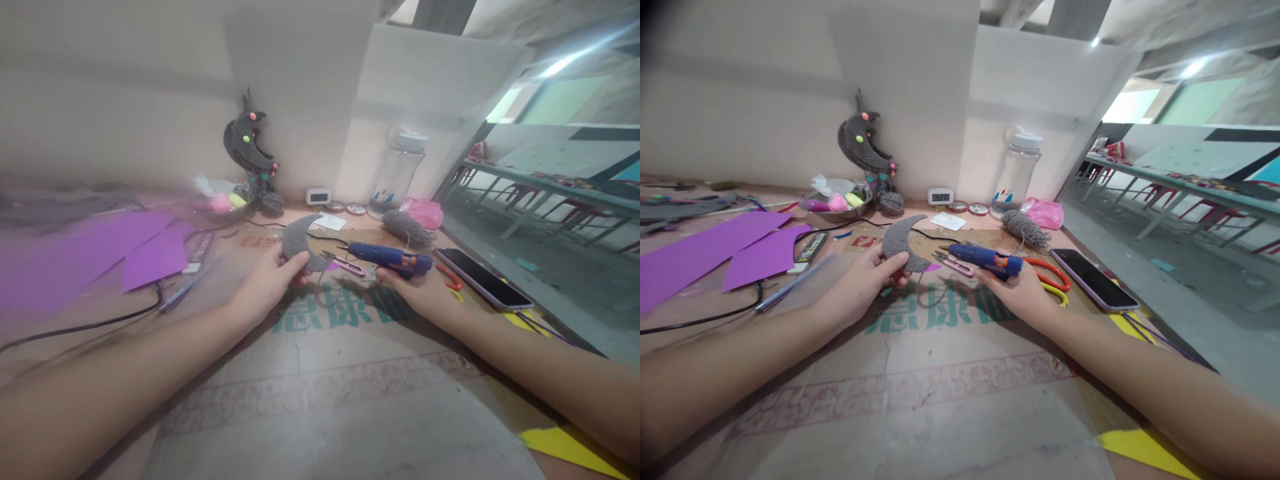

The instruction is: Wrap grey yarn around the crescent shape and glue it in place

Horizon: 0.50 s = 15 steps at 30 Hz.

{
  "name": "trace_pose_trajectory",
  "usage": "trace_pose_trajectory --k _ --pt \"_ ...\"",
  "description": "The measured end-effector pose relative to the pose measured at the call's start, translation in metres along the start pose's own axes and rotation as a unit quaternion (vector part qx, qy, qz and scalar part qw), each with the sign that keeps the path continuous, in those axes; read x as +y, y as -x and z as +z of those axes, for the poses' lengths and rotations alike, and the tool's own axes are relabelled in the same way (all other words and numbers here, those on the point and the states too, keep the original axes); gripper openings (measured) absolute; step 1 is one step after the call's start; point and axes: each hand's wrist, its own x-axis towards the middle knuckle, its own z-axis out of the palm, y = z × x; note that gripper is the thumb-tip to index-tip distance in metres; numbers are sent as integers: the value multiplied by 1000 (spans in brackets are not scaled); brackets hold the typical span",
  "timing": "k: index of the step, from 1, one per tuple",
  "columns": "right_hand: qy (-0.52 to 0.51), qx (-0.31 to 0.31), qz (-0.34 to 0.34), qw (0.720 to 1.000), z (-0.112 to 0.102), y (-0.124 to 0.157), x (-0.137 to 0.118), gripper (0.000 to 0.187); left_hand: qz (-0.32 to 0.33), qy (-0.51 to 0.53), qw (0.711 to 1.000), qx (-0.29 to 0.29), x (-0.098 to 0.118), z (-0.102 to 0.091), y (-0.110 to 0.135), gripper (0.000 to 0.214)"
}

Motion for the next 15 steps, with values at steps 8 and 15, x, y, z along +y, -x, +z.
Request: trace_pose_trajectory --k 8,15 --pt "-60 8 42 997 -18 -32 -13 35 -11 8 1000 15 2 3 1 19" --pt "121 -43 76 989 -3 -104 13 31 -23 -2 1000 13 2 3 2 18"
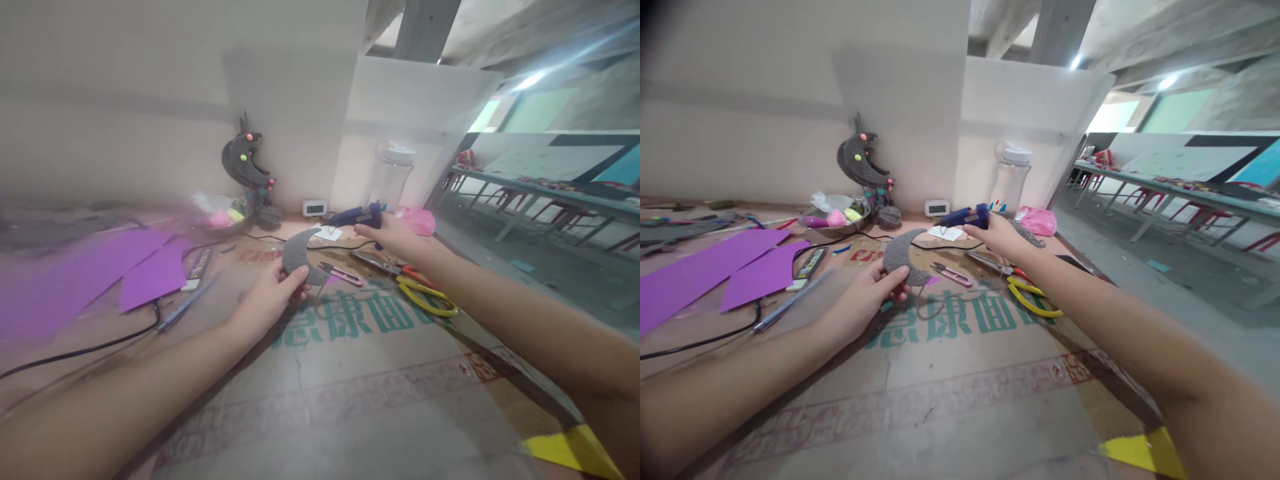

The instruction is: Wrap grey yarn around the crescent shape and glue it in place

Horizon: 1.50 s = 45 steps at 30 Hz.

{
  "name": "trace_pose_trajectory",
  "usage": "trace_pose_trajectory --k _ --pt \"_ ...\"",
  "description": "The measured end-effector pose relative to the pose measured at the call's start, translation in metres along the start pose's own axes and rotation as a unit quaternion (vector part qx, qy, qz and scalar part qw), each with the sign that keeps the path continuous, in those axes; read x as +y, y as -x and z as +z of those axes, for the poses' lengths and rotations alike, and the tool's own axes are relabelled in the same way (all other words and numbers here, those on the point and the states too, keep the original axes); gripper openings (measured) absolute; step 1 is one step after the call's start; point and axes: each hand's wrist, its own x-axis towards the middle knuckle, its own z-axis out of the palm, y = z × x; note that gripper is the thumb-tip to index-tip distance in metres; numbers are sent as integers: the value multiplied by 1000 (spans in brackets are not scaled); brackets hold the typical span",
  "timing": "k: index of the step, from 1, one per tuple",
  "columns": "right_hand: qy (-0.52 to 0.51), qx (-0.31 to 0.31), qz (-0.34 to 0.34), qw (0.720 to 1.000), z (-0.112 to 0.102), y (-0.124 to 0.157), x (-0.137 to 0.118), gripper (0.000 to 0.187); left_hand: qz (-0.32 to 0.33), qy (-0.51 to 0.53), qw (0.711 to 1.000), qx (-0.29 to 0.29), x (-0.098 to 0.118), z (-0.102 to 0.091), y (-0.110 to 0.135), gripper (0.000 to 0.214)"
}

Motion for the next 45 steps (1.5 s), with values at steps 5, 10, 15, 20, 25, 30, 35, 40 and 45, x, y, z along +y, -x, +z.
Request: trace_pose_trajectory --k 5,10,15,20,25,30,35,40,45 --pt "46 -17 16 999 36 -63 26 27 -2 2 1000 4 -1 -1 -1 19" --pt "77 -60 28 995 55 -83 40 32 -6 6 1000 -5 0 -1 -2 20" --pt "110 -39 16 993 43 -68 44 37 -12 6 1000 6 0 -1 -2 24" --pt "137 40 -50 989 15 -14 29 38 20 -11 1000 -1 -2 -2 -2 24" --pt "165 -49 -189 967 10 61 -10 39 29 -41 998 22 -6 -3 -3 22" --pt "123 -169 -305 929 30 107 -41 45 42 -39 998 24 -6 -5 -5 25" --pt "73 -175 -325 926 40 121 -48 14 56 -37 997 31 -2 -2 -1 62" --pt "52 -144 -306 940 38 126 -48 12 56 -107 992 -35 -3 -2 1 38" --pt "32 -142 -322 936 38 126 -44 17 87 -187 976 -63 -13 -6 0 37"
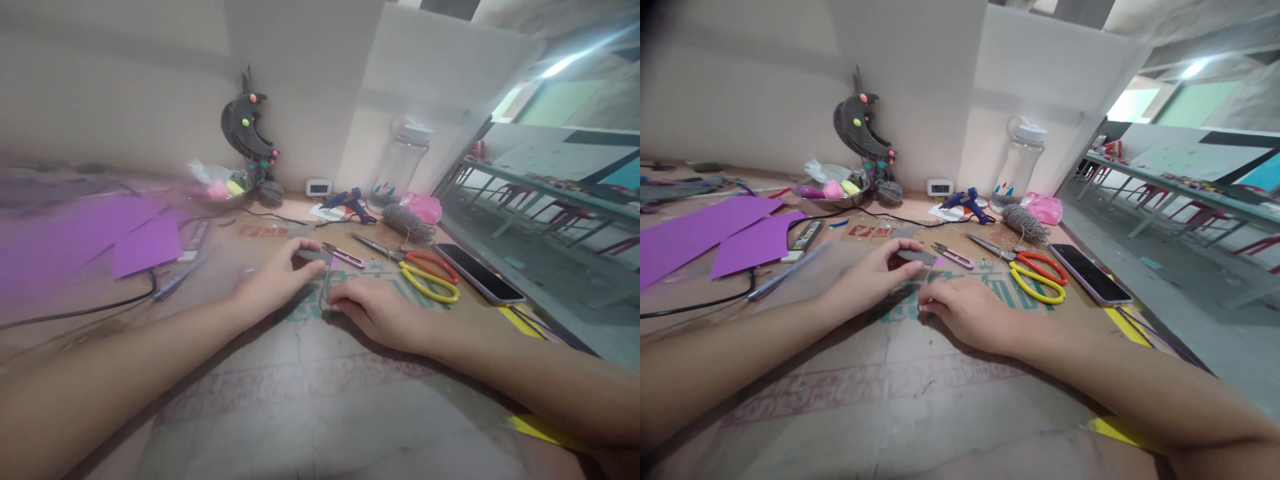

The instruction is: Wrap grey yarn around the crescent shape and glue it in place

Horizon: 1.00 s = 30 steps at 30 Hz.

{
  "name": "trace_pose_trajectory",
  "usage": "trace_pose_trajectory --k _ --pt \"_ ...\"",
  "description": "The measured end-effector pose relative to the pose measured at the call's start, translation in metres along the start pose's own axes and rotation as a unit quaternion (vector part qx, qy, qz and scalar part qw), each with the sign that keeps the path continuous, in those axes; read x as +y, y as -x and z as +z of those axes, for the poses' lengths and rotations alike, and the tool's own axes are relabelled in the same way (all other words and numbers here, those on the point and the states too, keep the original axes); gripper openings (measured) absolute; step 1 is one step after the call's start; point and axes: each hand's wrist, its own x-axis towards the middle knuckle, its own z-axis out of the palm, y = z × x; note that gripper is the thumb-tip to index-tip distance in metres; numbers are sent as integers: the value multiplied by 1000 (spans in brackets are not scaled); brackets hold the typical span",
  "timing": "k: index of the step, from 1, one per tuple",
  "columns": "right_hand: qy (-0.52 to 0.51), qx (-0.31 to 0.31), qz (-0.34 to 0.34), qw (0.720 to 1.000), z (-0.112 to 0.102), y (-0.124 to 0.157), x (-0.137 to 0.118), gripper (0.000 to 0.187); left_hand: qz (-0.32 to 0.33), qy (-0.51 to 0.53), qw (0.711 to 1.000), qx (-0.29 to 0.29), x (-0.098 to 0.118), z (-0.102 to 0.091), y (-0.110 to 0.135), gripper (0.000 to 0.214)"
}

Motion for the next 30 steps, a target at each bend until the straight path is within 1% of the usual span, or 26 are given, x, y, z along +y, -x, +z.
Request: trace_pose_trajectory --k 3,6,8,12,14,16,20,25,28,30 --pt "16 39 -59 997 -3 1 2 19 15 -30 999 -19 -2 2 4 43" --pt "7 62 -133 989 -9 -1 1 26 49 -75 996 -27 3 4 8 37" --pt "-13 76 -150 986 -15 -3 -2 29 62 -107 992 -20 7 5 10 35" --pt "-56 121 -110 985 -29 -6 -7 25 101 -156 983 8 15 4 12 28" --pt "-54 148 -77 984 -36 -7 -9 21 114 -158 981 11 17 4 13 26" --pt "-41 169 -59 983 -42 -8 -10 18 113 -154 981 16 20 3 15 26" --pt "-38 202 -58 977 -50 -9 -6 19 116 -155 981 27 24 1 18 26" --pt "-63 251 -22 966 -54 -2 5 21 150 -166 974 43 21 0 18 29" --pt "-69 255 -22 964 -54 3 12 22 145 -164 974 54 18 0 17 31" --pt "-62 247 -38 966 -52 4 19 23 136 -150 978 55 17 0 17 32"
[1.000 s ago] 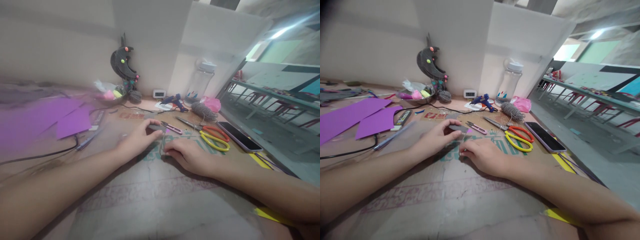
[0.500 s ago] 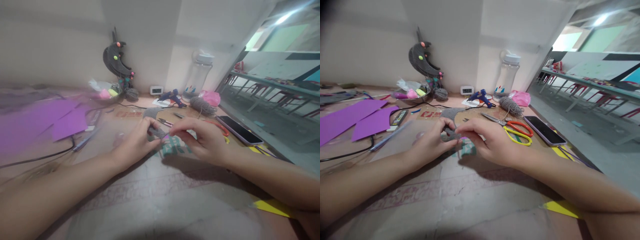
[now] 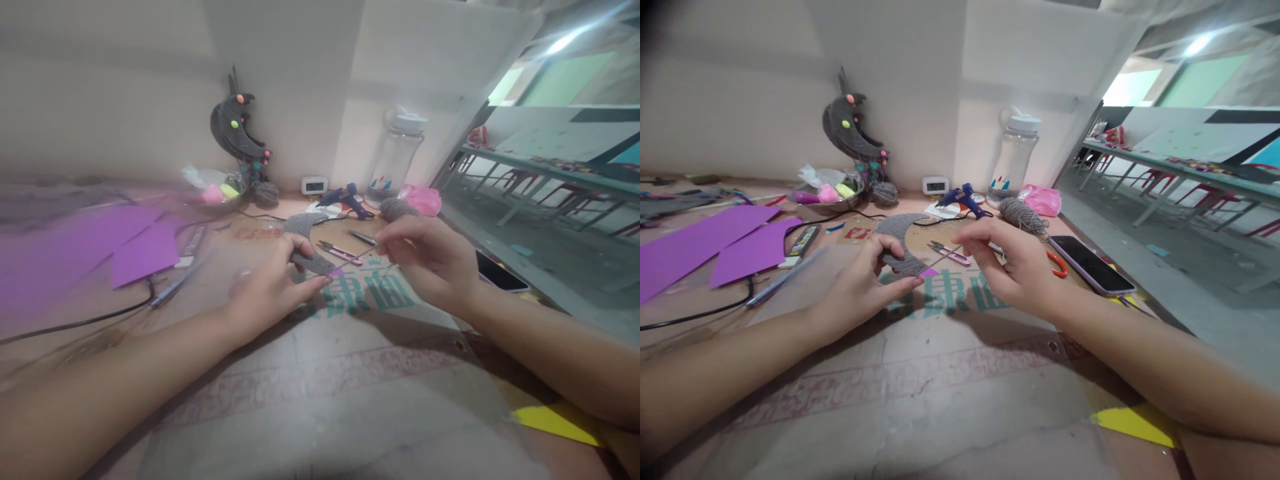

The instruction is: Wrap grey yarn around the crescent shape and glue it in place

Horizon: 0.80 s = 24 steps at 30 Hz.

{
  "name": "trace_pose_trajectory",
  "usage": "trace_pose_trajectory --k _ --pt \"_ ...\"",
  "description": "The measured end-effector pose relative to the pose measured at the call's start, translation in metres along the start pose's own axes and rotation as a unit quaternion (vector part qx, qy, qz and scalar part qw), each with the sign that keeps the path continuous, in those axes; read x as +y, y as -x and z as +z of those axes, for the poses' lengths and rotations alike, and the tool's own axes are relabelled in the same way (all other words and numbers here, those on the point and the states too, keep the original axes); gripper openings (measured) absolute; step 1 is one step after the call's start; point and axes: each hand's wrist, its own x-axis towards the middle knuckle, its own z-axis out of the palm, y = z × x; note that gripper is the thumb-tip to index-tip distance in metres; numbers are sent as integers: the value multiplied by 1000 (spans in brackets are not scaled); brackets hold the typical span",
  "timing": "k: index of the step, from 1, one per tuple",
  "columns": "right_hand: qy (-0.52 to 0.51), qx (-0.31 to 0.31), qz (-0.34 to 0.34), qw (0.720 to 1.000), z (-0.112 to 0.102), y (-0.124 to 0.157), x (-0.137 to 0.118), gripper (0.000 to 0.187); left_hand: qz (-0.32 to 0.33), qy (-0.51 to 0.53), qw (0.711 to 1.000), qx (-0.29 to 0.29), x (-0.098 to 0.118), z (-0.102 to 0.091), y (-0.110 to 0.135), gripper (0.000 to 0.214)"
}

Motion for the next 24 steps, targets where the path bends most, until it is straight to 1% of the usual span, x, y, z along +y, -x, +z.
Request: trace_pose_trajectory --k 3,4,6,8,10,12,14,16,19,22,24 --pt "16 -10 -24 1000 3 3 13 22 -13 17 1000 -1 0 0 0 31" --pt "26 -10 -19 999 6 4 19 22 -17 16 1000 0 1 0 0 31" --pt "52 -20 21 998 12 6 31 20 -21 5 1000 6 1 1 0 30" --pt "80 -46 69 993 17 6 40 18 -15 -9 1000 12 2 1 0 31" --pt "89 -64 95 989 21 6 44 17 -9 -25 1000 12 3 1 0 30" --pt "62 -57 115 990 21 4 40 17 -8 -36 999 7 3 0 0 30" --pt "-11 -49 162 985 21 1 30 19 -11 -37 999 -1 3 0 -1 29" --pt "-107 -63 225 966 22 1 18 24 -11 -31 999 -3 3 -1 -1 28" --pt "-249 -111 289 918 28 5 8 35 -7 -20 1000 -7 3 -1 -1 28" --pt "-358 -156 302 870 35 12 11 42 -2 -12 1000 -16 2 -1 0 28" --pt "-374 -178 305 858 38 15 16 45 -6 -4 1000 -23 2 0 1 28"
